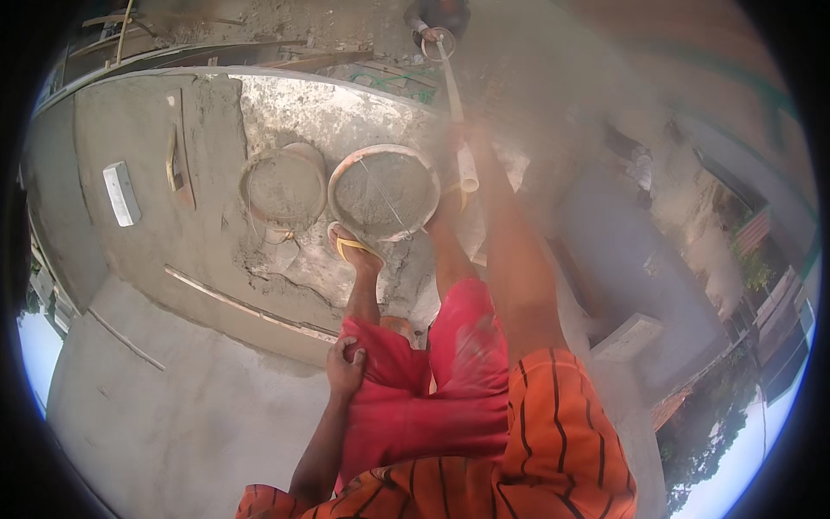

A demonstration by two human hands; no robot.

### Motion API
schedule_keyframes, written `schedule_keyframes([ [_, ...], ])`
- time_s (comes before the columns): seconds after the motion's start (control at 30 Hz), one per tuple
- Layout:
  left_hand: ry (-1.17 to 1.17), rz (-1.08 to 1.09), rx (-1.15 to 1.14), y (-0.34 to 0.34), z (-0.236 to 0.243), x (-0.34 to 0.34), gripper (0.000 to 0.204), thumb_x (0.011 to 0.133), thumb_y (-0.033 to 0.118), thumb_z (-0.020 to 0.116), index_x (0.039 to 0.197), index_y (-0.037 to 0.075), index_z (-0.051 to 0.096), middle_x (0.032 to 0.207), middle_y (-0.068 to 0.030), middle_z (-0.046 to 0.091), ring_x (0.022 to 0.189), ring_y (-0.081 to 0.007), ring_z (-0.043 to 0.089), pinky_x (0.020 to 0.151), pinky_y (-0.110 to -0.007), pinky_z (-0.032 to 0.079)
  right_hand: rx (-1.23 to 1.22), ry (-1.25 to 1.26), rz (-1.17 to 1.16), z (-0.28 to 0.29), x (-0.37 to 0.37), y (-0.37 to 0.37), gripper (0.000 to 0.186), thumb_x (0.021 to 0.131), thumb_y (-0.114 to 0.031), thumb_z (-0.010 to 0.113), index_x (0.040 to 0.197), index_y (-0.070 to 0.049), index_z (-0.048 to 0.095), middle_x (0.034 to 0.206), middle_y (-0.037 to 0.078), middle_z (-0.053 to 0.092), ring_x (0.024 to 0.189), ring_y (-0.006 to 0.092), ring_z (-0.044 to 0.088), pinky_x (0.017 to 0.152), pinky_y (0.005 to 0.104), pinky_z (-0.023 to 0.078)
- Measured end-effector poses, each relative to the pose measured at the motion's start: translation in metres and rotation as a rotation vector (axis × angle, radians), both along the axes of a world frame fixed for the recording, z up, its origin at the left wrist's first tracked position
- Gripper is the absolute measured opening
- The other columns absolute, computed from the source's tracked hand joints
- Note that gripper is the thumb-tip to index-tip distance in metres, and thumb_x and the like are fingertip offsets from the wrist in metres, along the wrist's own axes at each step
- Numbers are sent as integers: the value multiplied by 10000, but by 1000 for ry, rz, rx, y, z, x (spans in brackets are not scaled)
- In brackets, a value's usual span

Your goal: The person pours wet concrete from a bucket onto a rooftop surface and spreads it with a trowel. They then use a long wooden straightedge to level and smooth the concrete across the area.

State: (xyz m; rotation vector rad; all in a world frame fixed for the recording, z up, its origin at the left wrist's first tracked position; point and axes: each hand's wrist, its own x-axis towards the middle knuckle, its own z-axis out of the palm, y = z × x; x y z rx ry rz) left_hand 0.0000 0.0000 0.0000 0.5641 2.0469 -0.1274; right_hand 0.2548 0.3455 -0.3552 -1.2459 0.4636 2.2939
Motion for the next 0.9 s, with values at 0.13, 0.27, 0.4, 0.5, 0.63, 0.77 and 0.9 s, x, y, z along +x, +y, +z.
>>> schedule_keyframes([
  [0.13, -57, 43, 59, 18, -46, 5, 360, 753, 163, 751, 1077, 39, 656, 1096, -171, 657, 1105, -359, 579, 971, -438, 447, -115, 126, -183, 75, -1, 46, 142, 934, -52, 541, 994, 68, 491, 670, 20, 482, 495, 61, 471, 422, 178, 443],
  [0.27, -76, -23, 245, 61, -54, 3, 594, 726, 129, 757, 1264, 25, 528, 1226, -207, 589, 1199, -385, 513, 1038, -446, 395, -196, 207, -307, 176, -35, 24, 149, 924, -37, 525, 1014, 75, 486, 657, 13, 461, 493, 63, 463, 408, 177, 432],
  [0.4, -244, -186, 725, 205, -33, 53, 901, 659, 118, 797, 1434, 88, 339, 1381, -197, 454, 1315, -390, 397, 1101, -478, 323, -294, 147, -197, 359, -5, 4, 190, 935, -53, 509, 1067, 81, 481, 717, 24, 462, 520, 75, 466, 413, 187, 449],
  [0.5, -318, -286, 1054, 295, -5, 99, 883, 655, 168, 835, 1406, 118, 373, 1392, -188, 444, 1322, -376, 394, 1090, -463, 339, -316, 66, -85, 535, -7, 13, 289, 967, -111, 472, 1188, 74, 457, 780, 39, 469, 530, 89, 467, 417, 225, 476],
  [0.63, -691, -400, 794, 361, 40, 137, 272, 727, 229, 780, 901, 59, 657, 969, -201, 673, 972, -359, 637, 829, -443, 497, -113, -11, 148, 739, 13, 15, 468, 1016, -282, 421, 1327, 61, 362, 742, 61, 479, 538, 135, 566, 419, 307, 539],
  [0.77, -661, -130, 1112, 366, 162, 143, 194, 702, 197, 723, 638, 55, 608, 638, -192, 614, 685, -391, 630, 661, -467, 498, 641, -152, 493, 799, 67, 9, 573, 1012, -495, 416, 1207, 44, 438, 620, 85, 514, 434, 170, 576, 428, 357, 589],
  [0.9, -740, -233, 993, 366, 196, 139, 160, 622, 146, 761, 718, 70, 658, 731, -177, 658, 794, -373, 651, 742, -456, 508, 736, -941, 669, 654, 102, -17, 347, 967, -291, 604, 1163, -6, 579, 860, 58, 628, 741, 150, 642, 739, 316, 554],
])
